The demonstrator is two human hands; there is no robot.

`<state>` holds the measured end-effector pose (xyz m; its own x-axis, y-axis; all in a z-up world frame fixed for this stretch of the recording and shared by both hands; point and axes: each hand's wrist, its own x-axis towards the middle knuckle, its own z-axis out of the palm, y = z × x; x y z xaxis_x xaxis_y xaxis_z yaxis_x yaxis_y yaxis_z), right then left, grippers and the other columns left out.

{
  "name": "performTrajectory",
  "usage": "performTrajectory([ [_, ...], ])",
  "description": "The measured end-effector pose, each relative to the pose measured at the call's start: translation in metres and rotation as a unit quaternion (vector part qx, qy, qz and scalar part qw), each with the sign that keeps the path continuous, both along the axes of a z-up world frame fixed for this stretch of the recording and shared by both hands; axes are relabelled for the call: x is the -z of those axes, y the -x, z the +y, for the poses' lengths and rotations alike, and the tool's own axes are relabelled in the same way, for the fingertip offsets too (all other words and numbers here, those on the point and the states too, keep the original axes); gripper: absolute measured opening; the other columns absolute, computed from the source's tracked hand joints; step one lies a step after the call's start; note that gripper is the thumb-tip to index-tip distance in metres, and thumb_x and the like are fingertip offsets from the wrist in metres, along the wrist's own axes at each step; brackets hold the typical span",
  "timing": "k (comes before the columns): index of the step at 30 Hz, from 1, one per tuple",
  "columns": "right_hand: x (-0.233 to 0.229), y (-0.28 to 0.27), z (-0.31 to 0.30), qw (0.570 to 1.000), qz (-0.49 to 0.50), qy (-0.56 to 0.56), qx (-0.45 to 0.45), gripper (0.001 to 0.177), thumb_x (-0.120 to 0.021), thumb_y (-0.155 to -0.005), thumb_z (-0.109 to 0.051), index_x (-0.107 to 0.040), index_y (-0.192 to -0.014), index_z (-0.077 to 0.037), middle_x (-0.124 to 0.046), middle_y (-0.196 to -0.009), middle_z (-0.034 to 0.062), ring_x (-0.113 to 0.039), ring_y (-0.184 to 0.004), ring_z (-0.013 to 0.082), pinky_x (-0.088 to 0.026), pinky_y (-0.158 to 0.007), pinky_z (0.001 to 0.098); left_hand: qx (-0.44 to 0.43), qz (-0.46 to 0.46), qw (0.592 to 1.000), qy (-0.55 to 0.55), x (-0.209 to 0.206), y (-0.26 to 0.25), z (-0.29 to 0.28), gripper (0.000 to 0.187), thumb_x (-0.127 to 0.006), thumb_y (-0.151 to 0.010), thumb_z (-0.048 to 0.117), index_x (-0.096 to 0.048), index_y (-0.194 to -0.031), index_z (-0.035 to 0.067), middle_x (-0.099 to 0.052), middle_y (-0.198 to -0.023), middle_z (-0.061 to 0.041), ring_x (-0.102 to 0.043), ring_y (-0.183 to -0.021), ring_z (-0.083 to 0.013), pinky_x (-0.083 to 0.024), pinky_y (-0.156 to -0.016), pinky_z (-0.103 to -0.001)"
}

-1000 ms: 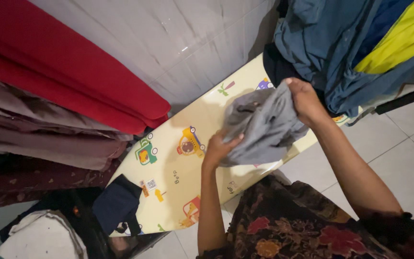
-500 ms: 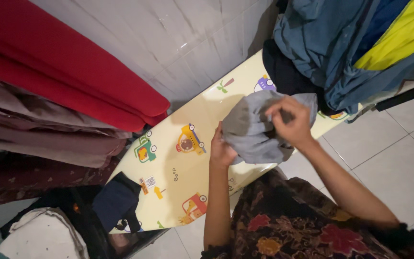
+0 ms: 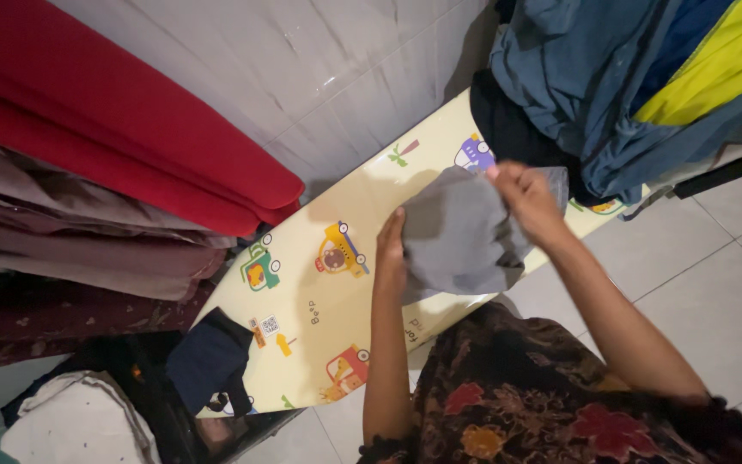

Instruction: The person folds a white patterned shirt and a gray pair of pants on a small table. The person smooths the fabric, folds the sleeves and sides, and stacks the folded items on a nearby surface.

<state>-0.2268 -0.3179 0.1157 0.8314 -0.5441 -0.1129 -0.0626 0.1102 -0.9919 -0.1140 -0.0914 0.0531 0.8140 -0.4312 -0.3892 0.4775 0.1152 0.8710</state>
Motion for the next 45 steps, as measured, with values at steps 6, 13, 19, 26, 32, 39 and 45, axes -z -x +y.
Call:
performTrajectory([
  [6,-0.080,0.003,-0.038,0.948,-0.113,0.281,0.095,0.011,-0.073,-0.098,-0.011,-0.067,-0.106,-0.007,-0.064,-0.104,-0.0026,-0.061,-0.096,0.0075,-0.048,-0.086,0.0274,-0.013,-0.250,0.933,-0.260,0.050,-0.016,0.009,0.044,-0.068,-0.095,0.043,-0.076,-0.116,0.005,-0.073,-0.109,-0.012,-0.065,-0.102,-0.0245,-0.050,-0.089,-0.037],
  [13,-0.112,0.024,-0.032,0.684,-0.017,0.696,0.219,0.046,-0.070,-0.062,0.004,-0.071,-0.107,-0.004,-0.061,-0.095,0.0200,-0.065,-0.086,0.0361,-0.052,-0.076,0.0441,0.067,-0.049,0.962,-0.261,0.172,0.004,0.029,0.050,-0.073,-0.094,0.042,-0.068,-0.124,0.002,-0.071,-0.112,-0.013,-0.067,-0.104,-0.0237,-0.050,-0.092,-0.034],
  [19,-0.046,0.017,0.013,0.907,0.165,0.385,-0.051,0.026,-0.067,-0.096,-0.025,-0.071,-0.120,-0.016,-0.076,-0.106,0.0105,-0.074,-0.082,0.0272,-0.057,-0.081,0.0388,0.088,-0.168,0.961,-0.201,0.207,0.007,0.011,0.043,-0.069,-0.095,0.031,-0.067,-0.125,0.001,-0.076,-0.109,-0.016,-0.069,-0.099,-0.0236,-0.053,-0.090,-0.033],
  [26,0.052,0.033,0.078,0.807,0.186,0.557,-0.056,0.067,-0.075,-0.067,-0.041,-0.072,-0.127,-0.013,-0.073,-0.105,0.0220,-0.071,-0.082,0.0420,-0.058,-0.070,0.0476,0.068,-0.143,0.920,-0.359,0.158,0.013,0.016,0.069,-0.077,-0.079,0.031,-0.047,-0.138,0.010,-0.070,-0.099,-0.022,-0.070,-0.089,-0.0369,-0.054,-0.082,-0.044],
  [32,0.103,0.028,0.036,0.895,0.239,0.372,-0.066,0.022,-0.064,-0.094,-0.021,-0.070,-0.113,-0.013,-0.075,-0.099,0.0189,-0.071,-0.091,0.0400,-0.056,-0.080,0.0475,0.239,-0.110,0.794,-0.548,0.159,0.037,0.012,0.035,-0.071,-0.081,0.035,-0.075,-0.106,0.010,-0.072,-0.112,-0.016,-0.068,-0.106,-0.0392,-0.054,-0.090,-0.049],
  [39,0.092,-0.033,-0.018,0.991,-0.080,0.096,-0.036,0.020,-0.054,-0.107,-0.015,-0.059,-0.124,-0.007,-0.063,-0.105,-0.0018,-0.057,-0.092,0.0110,-0.048,-0.084,0.0277,-0.060,-0.225,0.924,-0.302,0.135,-0.028,0.070,0.025,-0.055,-0.094,0.016,-0.075,-0.106,0.007,-0.076,-0.096,-0.010,-0.071,-0.090,-0.0245,-0.055,-0.084,-0.038],
  [45,0.075,-0.027,-0.077,0.966,-0.232,-0.099,0.057,0.016,-0.048,-0.115,-0.020,-0.060,-0.111,-0.010,-0.053,-0.081,-0.0062,-0.049,-0.074,0.0056,-0.041,-0.067,0.0222,-0.278,-0.163,0.946,0.039,0.001,-0.057,0.121,0.016,-0.063,-0.106,0.019,-0.060,-0.106,0.004,-0.062,-0.074,-0.005,-0.061,-0.061,-0.0161,-0.045,-0.054,-0.025],
])
